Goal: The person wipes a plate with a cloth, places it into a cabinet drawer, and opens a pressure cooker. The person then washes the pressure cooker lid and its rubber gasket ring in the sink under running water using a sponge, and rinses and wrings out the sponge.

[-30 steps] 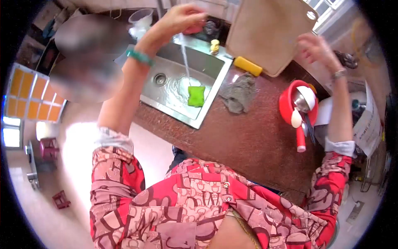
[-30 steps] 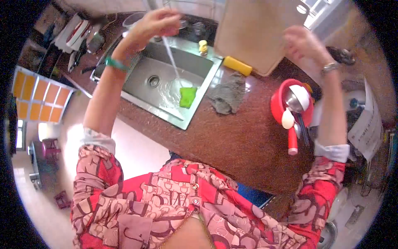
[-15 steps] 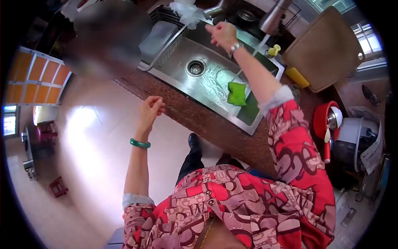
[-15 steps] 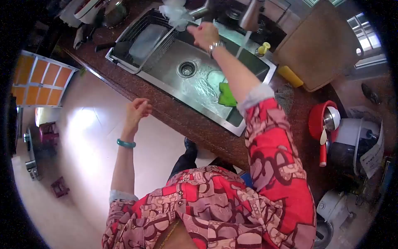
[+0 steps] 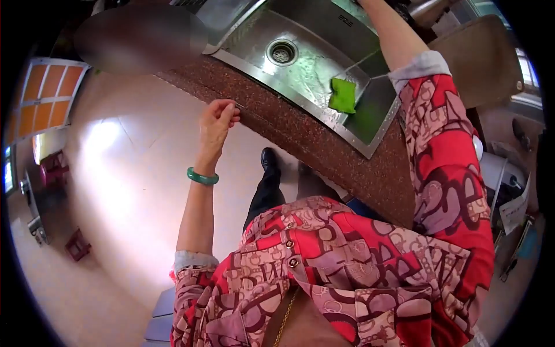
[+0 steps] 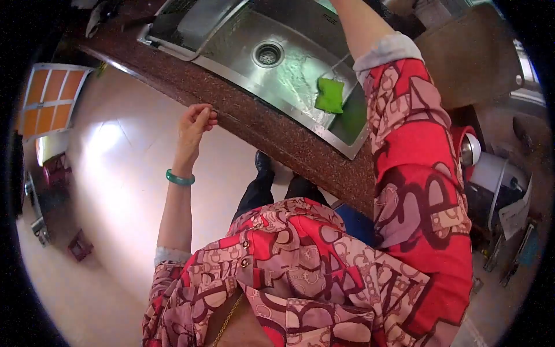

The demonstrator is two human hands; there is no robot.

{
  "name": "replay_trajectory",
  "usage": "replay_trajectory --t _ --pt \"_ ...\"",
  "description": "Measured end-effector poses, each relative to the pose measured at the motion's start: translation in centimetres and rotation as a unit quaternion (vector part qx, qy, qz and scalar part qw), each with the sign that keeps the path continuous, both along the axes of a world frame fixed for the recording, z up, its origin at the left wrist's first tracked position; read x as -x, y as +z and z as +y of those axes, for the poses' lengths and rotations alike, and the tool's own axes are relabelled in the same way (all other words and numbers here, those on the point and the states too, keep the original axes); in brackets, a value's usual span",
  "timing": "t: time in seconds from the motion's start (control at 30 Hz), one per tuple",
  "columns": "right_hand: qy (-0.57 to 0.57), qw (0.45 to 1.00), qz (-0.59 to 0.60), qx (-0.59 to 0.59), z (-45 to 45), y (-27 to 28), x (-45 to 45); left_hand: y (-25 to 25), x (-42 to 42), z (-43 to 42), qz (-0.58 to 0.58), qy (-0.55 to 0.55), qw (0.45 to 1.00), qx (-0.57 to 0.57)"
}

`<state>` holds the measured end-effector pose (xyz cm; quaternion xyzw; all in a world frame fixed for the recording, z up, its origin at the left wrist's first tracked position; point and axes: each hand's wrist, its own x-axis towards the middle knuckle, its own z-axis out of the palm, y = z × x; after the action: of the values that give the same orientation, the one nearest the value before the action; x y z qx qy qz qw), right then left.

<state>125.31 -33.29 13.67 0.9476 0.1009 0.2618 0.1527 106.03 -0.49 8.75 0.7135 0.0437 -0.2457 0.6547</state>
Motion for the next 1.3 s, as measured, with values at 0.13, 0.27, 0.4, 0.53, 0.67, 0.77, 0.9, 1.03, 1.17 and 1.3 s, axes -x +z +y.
replay_trajectory --t 0.13,0.27,0.4,0.53,0.67,0.77,0.9,1.03,1.17,1.3 --pt "0.028 0.902 0.103 -0.418 2.5 -0.7 14.5 -2.5 0.2 -1.8 -0.044 0.011 0.999 0.016" --pt "-0.057 0.922 0.026 -0.383 -6.5 -1.1 20.5 -0.9 0.3 -4.1 -0.039 -0.006 0.999 -0.004" --pt "-0.275 0.904 -0.086 -0.316 -17.5 -2.5 29.4 -1.9 0.7 -6.5 -0.075 0.025 0.995 -0.053" --pt "-0.393 0.879 0.049 -0.266 -22.3 -5.7 36.1 -2.1 1.3 -7.2 -0.119 0.039 0.988 -0.09" --pt "-0.263 0.911 0.059 -0.313 -20.3 -9.5 38.1 -2.2 1.4 -7.5 -0.155 0.061 0.982 -0.084" --pt "-0.131 0.922 0.034 -0.363 -16.5 -8.4 35.5 -1.8 1.5 -7.8 -0.202 0.032 0.963 -0.177" --pt "-0.08 0.918 -0.033 -0.387 -19.9 -9.3 29.9 -2.0 1.3 -7.4 -0.214 0.016 0.954 -0.208" --pt "-0.068 0.909 -0.004 -0.41 -15.8 -8.1 31.8 -3.0 1.4 -6.9 -0.2 0.044 0.967 -0.153" --pt "-0.005 0.9 0.054 -0.433 -4.2 -6.7 36.6 -3.0 1.4 -6.2 -0.168 0.056 0.98 -0.086" --pt "0.052 0.868 0.035 -0.492 3.4 -7.1 31.8 -2.4 1.7 -5.9 -0.11 0.069 0.991 -0.01"
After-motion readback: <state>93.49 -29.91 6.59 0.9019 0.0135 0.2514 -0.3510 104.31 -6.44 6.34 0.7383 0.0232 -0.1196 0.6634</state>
